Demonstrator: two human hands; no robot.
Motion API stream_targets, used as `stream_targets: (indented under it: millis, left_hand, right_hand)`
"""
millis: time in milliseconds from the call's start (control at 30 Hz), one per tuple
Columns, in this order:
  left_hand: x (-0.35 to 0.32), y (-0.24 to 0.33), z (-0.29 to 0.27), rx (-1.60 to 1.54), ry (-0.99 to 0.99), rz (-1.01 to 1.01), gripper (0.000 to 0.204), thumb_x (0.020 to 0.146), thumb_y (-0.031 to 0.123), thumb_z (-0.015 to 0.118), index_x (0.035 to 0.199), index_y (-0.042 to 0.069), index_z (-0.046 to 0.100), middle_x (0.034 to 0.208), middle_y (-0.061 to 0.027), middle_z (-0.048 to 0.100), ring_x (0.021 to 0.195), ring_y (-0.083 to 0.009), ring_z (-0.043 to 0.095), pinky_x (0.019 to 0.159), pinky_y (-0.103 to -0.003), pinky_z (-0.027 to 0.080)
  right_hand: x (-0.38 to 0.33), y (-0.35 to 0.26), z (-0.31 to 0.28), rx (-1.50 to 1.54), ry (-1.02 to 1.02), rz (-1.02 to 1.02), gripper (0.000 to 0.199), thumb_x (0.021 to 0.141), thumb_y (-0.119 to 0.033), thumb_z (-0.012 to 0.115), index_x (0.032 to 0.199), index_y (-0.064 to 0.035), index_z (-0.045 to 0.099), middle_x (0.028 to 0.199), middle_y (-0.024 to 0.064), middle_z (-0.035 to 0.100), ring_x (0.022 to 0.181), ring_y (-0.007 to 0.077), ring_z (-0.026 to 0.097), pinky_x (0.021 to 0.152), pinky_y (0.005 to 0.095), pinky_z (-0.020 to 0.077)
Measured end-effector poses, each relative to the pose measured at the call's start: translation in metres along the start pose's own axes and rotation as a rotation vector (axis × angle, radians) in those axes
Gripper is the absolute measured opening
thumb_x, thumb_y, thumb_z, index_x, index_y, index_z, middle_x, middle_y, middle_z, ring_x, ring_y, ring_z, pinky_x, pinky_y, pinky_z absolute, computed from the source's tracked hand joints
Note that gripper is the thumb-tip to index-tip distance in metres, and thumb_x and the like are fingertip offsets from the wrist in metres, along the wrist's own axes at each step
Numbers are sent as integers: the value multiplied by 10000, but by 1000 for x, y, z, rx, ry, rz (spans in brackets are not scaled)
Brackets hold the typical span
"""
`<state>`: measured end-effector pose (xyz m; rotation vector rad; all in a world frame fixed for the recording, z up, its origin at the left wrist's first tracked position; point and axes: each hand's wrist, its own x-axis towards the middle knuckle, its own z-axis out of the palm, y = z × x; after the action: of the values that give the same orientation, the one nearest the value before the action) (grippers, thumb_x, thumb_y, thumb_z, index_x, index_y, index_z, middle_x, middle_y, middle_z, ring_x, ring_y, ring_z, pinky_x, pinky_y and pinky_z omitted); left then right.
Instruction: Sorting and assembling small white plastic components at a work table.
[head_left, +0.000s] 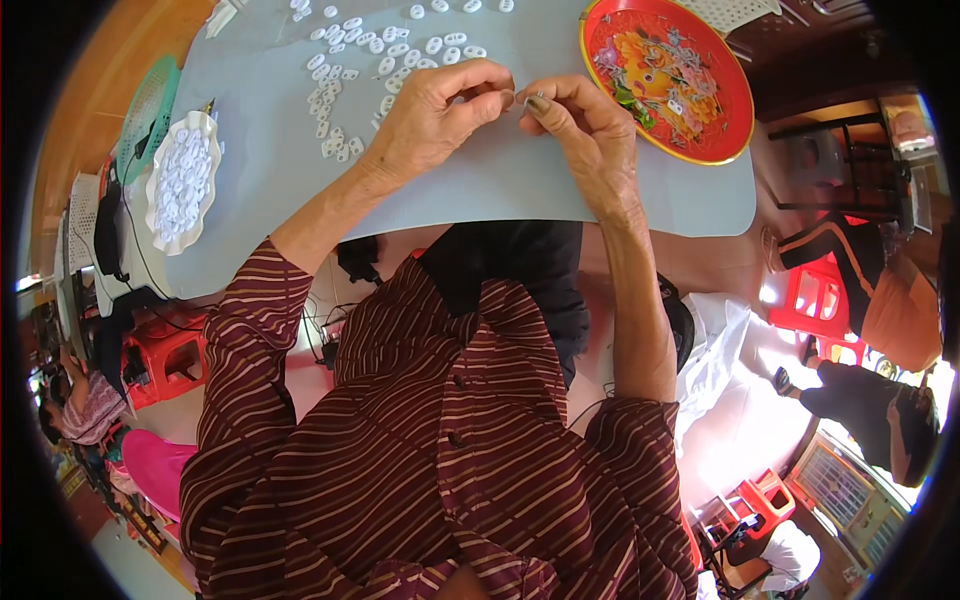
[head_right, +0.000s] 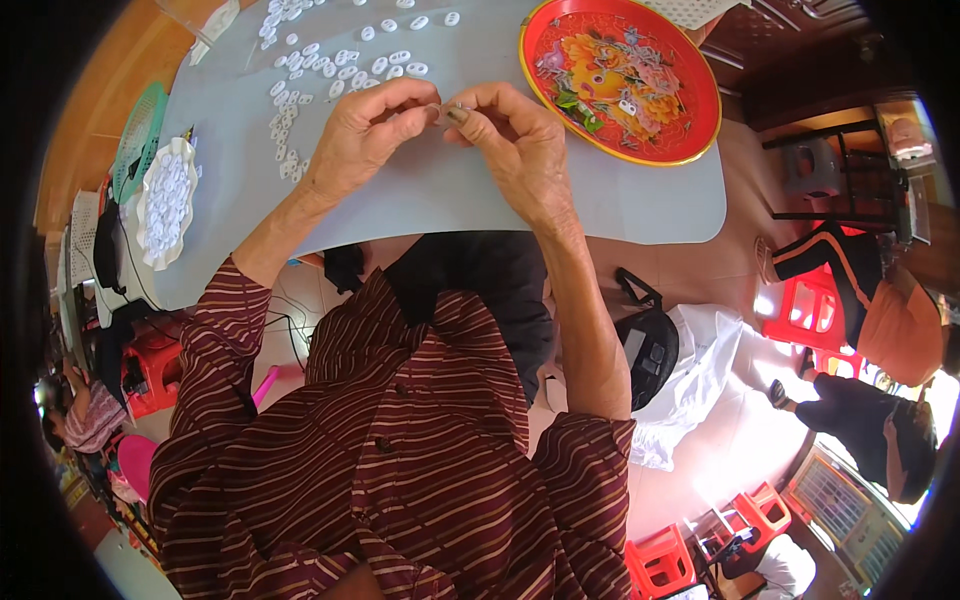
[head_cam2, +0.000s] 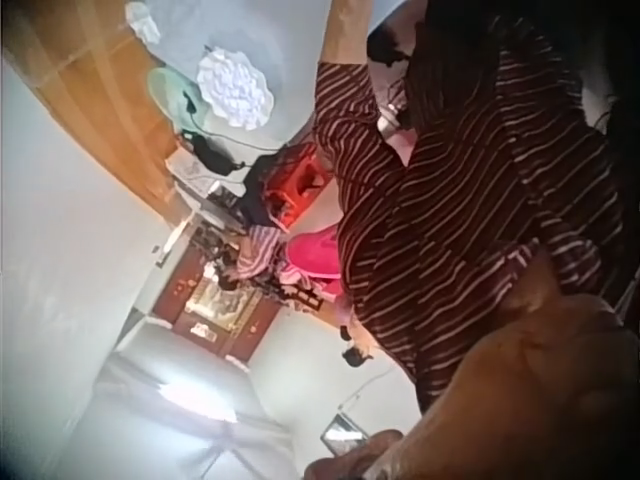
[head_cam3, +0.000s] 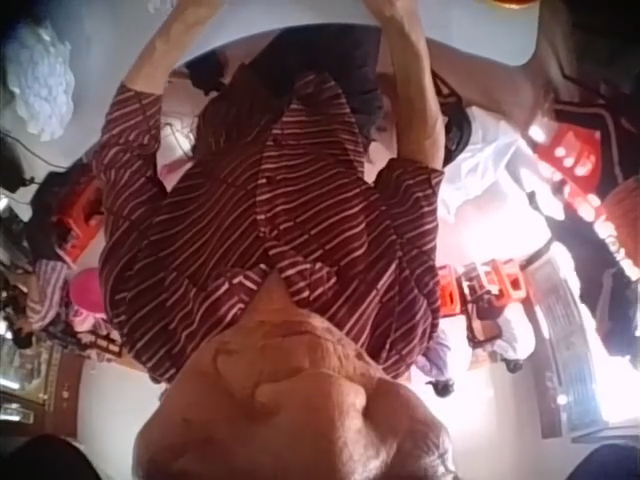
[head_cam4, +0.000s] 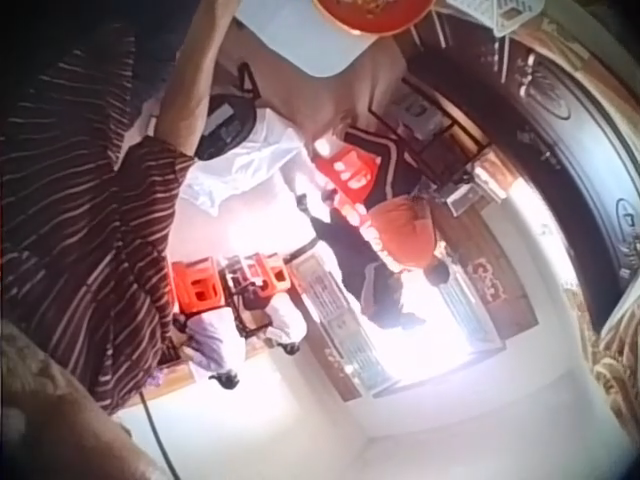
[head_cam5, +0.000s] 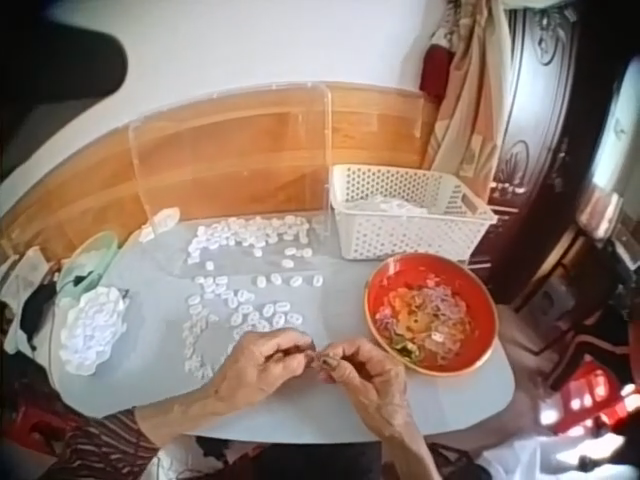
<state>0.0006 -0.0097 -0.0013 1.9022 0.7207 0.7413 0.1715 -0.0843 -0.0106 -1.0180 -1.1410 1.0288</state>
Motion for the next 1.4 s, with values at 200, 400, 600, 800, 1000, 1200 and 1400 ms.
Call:
stream_targets:
  millis: [200, 400, 600, 800, 1000, 1200, 1400]
  left_hand:
    - [8, -12, 9, -337, 65, 42, 116, 879, 124, 585, 938, 26, 607, 856, -4, 611, 769, -78, 564, 720, -225, 463]
    - [17, 1, -2, -346, -8, -73, 127, 881, 118, 574, 964, 24, 597, 853, 12, 567, 771, -87, 518, 721, -222, 426]
    - [21, -3, -4, -330, -53, -22, 122, 882, 118, 573, 949, 21, 603, 840, 16, 572, 779, -79, 519, 731, -220, 434]
    - [23, -3, -3, -234, -57, -3, 124, 883, 117, 574, 952, 18, 605, 851, 17, 577, 784, -77, 521, 746, -227, 438]
    - [24, -3, -3, -310, -77, -8, 109, 888, 107, 570, 943, 18, 600, 838, 25, 571, 785, -68, 516, 735, -223, 441]
    - [25, 5, -6, -60, -140, 82, 109, 893, 112, 563, 935, 15, 590, 805, 35, 559, 759, -57, 510, 704, -204, 428]
    - [27, 11, 0, 8, -34, 68, 138, 897, 146, 558, 941, 17, 578, 744, 22, 548, 691, -67, 497, 640, -223, 417]
  right_hand:
    - [-2, -1, 2, 12, 38, 21, 110, 865, -75, 634, 950, -9, 613, 803, 12, 634, 705, 76, 592, 649, 211, 509]
    - [-2, -1, 1, -15, 43, 19, 121, 856, -63, 641, 940, -11, 570, 796, 32, 632, 687, 76, 594, 648, 220, 516]
    - [-1, -2, 2, -36, 38, 15, 137, 866, -61, 628, 963, -14, 543, 818, 46, 640, 691, 81, 597, 649, 227, 518]
    - [-2, -4, 3, -64, 63, 46, 189, 865, -54, 626, 1023, -7, 532, 839, 64, 651, 700, 88, 605, 653, 227, 520]
    - [-1, -2, 1, -75, 79, 37, 227, 863, -51, 624, 1065, 3, 534, 845, 72, 651, 701, 95, 610, 655, 227, 514]
    - [-1, -3, 2, -119, 57, 12, 247, 861, -51, 626, 1084, 0, 534, 833, 66, 652, 703, 100, 614, 651, 225, 510]
    - [0, 1, 2, -73, 94, 24, 216, 862, -47, 624, 1060, 3, 555, 842, 64, 654, 702, 105, 619, 648, 222, 509]
